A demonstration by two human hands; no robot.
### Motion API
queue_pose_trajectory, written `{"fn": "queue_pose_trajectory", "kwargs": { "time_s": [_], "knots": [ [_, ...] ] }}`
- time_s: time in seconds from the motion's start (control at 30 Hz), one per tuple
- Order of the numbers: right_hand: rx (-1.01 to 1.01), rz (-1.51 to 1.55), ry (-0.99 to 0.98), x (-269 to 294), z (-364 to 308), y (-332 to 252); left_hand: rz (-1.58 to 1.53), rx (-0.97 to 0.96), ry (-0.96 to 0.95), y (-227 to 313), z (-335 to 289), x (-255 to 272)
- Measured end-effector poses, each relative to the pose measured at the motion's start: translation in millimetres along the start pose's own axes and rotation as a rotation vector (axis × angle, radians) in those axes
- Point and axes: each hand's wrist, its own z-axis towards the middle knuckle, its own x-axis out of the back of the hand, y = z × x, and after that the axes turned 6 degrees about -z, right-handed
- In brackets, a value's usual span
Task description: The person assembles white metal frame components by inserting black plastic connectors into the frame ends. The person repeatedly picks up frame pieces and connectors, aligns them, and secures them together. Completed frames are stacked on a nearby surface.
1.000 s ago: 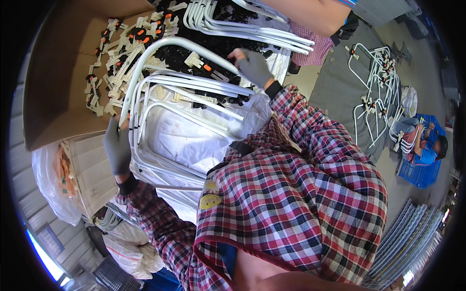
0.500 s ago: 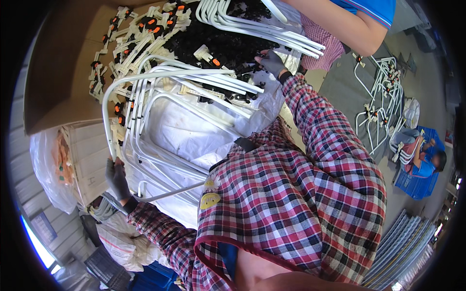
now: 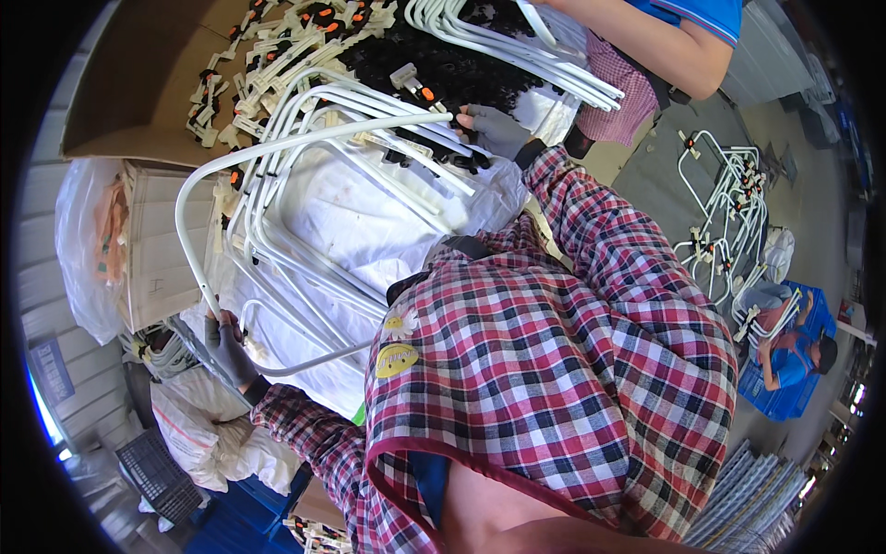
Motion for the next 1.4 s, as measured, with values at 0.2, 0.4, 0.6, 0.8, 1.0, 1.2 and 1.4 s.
{"fn": "queue_pose_trajectory", "kwargs": {
  "time_s": [0.2,0.4,0.6,0.8,1.0,1.2,1.4],
  "knots": [
    [0.056,-0.399,-0.103,-21,16,-11,-0.055,-0.025,0.028,-12,-15,13],
    [0.067,-0.974,-0.377,-34,34,-59,-0.009,-0.04,0.069,-18,-25,19],
    [0.099,-1.24,-0.544,-37,58,-69,0.21,-0.187,0.188,-54,-26,30],
    [0.086,-1.189,-0.665,-113,39,-97,0.286,-0.216,0.08,-41,-8,0],
    [0.655,-1.857,-0.069,-148,58,-96,0.679,-0.357,0.031,57,7,-91],
    [0.51,-1.379,-0.212,-118,61,-93,0.639,-0.428,-0.004,58,21,-102],
    [0.584,-1.496,-0.179,-208,56,-180,0.637,-0.501,-0.134,76,36,-152]
  ]
}}
